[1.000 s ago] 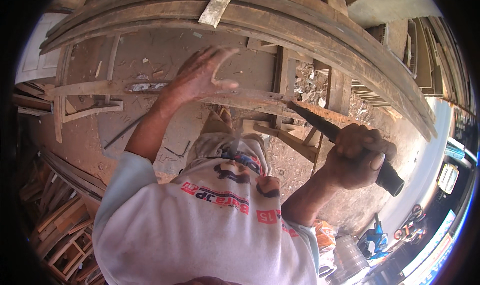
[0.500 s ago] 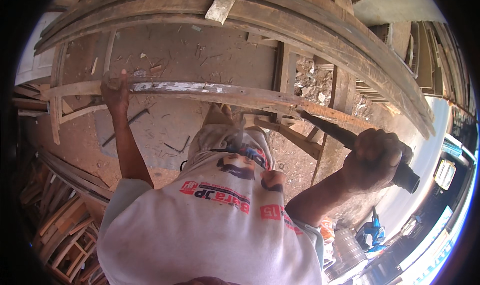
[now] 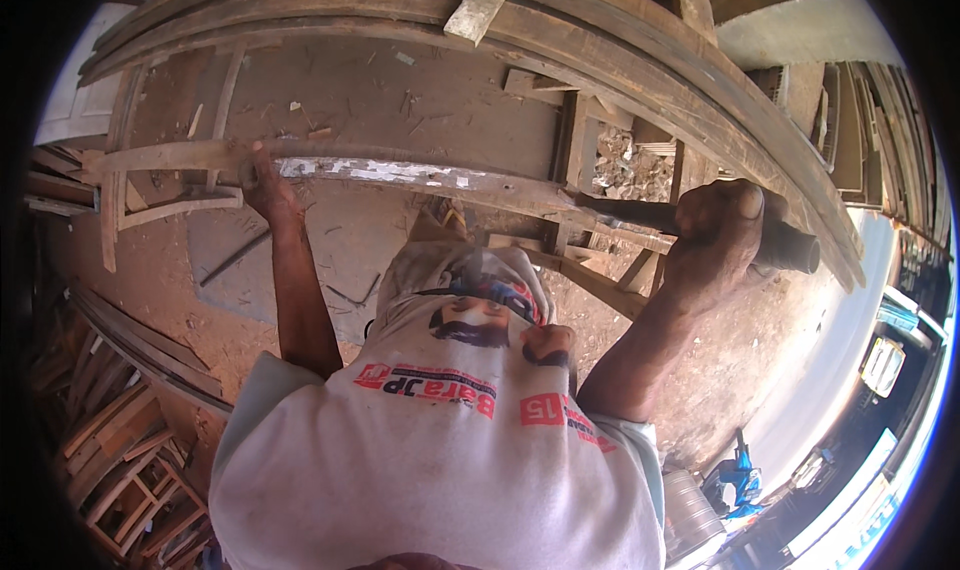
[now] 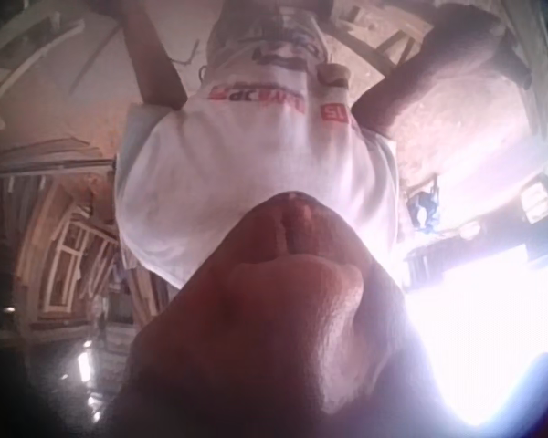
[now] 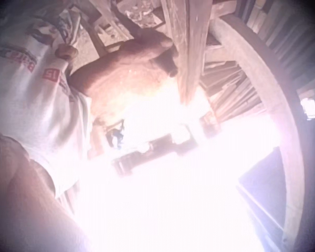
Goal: The person uses a hammer to chip and scrape paint off a long wooden plank. They repeatedly strike the surface and scrape away the loosened paint, working along the length of the plank.
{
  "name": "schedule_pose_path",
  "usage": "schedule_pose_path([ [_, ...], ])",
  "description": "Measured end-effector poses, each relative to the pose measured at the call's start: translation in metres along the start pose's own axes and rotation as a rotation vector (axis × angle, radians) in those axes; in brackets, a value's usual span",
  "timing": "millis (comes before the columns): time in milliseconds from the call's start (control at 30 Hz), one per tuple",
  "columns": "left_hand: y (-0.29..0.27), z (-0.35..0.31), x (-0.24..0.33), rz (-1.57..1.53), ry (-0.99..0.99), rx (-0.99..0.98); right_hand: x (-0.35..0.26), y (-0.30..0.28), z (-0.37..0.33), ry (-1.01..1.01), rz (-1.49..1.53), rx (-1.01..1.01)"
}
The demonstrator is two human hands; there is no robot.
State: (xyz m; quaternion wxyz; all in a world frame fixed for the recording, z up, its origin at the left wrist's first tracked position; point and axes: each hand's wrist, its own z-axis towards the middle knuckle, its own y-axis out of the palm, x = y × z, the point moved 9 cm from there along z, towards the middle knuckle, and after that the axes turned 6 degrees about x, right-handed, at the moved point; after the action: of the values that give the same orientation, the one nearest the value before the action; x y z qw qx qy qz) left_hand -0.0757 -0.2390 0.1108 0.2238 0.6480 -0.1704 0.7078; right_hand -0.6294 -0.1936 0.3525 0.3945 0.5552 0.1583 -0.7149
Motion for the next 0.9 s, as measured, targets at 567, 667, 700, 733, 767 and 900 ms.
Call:
schedule_pose_path([
  [567,0.058,-0.036,0.183,-0.885,-0.257,-0.347,-0.061,-0.001,-0.030,0.091,0.443,-0.196],
  [667,0.059,-0.051,0.224,-0.871,-0.181,-0.370,-0.089,0.007,-0.033,0.001,0.522,-0.240],
  [700,0.060,-0.055,0.234,-0.880,-0.168,-0.407,-0.095,0.008,-0.035,0.000,0.532,-0.237],
  [733,0.061,-0.059,0.243,-0.889,-0.156,-0.443,-0.100,0.009,-0.035,-0.016,0.525,-0.248],
  [767,0.061,-0.064,0.251,-0.878,-0.127,-0.430,-0.105,0.010,-0.035,-0.031,0.518,-0.260],
  [900,0.060,-0.080,0.272,-0.842,-0.066,-0.429,-0.122,0.006,-0.036,-0.002,0.543,-0.152],
])
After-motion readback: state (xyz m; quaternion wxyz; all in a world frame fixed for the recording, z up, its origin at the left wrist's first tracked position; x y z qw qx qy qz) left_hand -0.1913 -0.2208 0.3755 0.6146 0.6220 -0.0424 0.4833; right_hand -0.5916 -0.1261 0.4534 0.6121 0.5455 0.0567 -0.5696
